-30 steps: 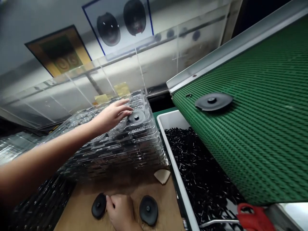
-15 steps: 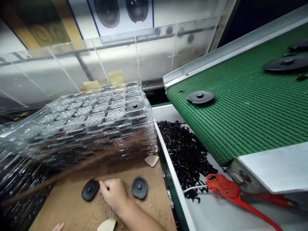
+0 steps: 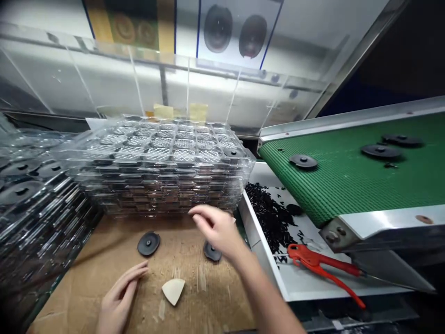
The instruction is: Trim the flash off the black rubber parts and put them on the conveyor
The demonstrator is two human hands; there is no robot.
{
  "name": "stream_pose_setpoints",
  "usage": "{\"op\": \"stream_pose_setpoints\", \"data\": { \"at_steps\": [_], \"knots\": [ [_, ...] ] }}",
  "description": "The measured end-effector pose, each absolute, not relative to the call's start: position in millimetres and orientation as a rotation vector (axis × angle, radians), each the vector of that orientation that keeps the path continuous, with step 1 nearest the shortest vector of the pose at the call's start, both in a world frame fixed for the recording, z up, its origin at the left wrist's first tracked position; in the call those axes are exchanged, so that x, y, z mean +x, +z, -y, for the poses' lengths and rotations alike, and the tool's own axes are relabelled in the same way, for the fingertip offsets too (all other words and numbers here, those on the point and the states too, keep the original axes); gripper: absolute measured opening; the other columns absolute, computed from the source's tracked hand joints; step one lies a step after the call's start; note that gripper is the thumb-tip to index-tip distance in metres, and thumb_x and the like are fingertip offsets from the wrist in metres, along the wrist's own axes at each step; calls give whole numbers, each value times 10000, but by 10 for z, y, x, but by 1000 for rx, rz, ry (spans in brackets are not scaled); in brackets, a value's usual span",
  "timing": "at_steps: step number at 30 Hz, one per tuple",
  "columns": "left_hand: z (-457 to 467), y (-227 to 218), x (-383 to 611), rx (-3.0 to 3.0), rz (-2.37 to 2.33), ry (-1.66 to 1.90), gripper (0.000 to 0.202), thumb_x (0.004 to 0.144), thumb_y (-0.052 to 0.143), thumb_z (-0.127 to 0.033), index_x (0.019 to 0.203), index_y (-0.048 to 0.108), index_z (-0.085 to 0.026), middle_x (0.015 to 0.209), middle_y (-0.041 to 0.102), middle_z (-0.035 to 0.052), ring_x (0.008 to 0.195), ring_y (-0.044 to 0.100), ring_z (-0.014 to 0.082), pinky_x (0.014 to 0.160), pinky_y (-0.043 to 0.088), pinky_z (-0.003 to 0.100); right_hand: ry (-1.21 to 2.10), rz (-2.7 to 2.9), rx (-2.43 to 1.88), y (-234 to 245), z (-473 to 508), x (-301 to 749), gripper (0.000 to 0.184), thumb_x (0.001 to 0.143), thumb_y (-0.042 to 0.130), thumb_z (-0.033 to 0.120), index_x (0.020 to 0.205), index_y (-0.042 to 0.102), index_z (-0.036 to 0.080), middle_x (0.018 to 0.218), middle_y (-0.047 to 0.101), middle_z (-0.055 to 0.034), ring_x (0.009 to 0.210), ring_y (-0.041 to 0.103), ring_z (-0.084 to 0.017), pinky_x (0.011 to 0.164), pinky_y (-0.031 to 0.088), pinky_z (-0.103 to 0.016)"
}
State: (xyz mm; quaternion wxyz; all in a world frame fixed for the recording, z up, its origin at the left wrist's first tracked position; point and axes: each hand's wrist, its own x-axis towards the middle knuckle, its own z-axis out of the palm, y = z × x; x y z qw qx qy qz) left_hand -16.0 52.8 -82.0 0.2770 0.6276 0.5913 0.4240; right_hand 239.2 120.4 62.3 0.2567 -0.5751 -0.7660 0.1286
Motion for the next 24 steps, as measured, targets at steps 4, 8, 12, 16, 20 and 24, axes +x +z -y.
{"op": "stream_pose_setpoints", "data": {
  "at_steps": [4, 8, 12, 16, 20, 24],
  "knots": [
    [-613, -896, -157, 1587, -1532, 1163, 233, 772, 499, -327, 833, 693, -213, 960, 715, 68, 929, 650, 232, 862, 505, 397, -254, 1769, -1986, 1453, -1495, 3065, 344, 794, 582, 250, 1126, 584, 156, 1106, 570, -136, 1097, 440, -313, 910, 301, -509],
    [-576, -892, -186, 1561, -1475, 1188, 245, 785, 485, -319, 833, 692, -196, 933, 720, 70, 902, 658, 213, 848, 519, 371, -591, 1297, -2329, 1750, -1856, 3633, 434, 856, 513, 338, 1244, 448, 157, 1351, 336, -128, 1244, 283, -311, 980, 226, -547],
    [-563, -845, -186, 1562, -1451, 1218, 229, 799, 475, -268, 827, 689, -191, 905, 722, 65, 879, 663, 202, 821, 536, 350, -502, 1244, -2472, 1721, -1989, 3885, 306, 920, 397, 352, 1138, 524, 179, 1199, 497, -93, 1069, 502, -202, 901, 395, -430],
    [-530, -796, -168, 1622, -1449, 1253, 228, 818, 451, -200, 825, 679, -194, 880, 721, 56, 860, 666, 189, 796, 547, 324, -454, 1471, -2306, 1690, -1791, 3714, 549, 824, 427, 566, 1103, 583, 120, 1101, 517, -216, 1113, 445, -320, 846, 374, -483],
    [-314, -689, -79, 1751, -1435, 1327, 254, 818, 460, -148, 1019, 605, -202, 1004, 693, 81, 938, 643, 184, 803, 540, 304, -154, 1841, -1966, 1364, -1195, 3178, 834, 551, 388, 853, 1035, 623, 216, 996, 590, -200, 942, 562, -325, 712, 461, -448],
    [-44, -498, 87, 2260, -981, 1418, 530, 766, 585, -256, 1263, 403, -287, 1063, 686, 41, 1092, 563, 195, 993, 400, 367, 938, 2146, -1305, 703, -470, 2533, 521, 701, 483, 694, 1055, 598, 329, 904, 690, -76, 709, 670, -205, 595, 552, -277]
  ]
}}
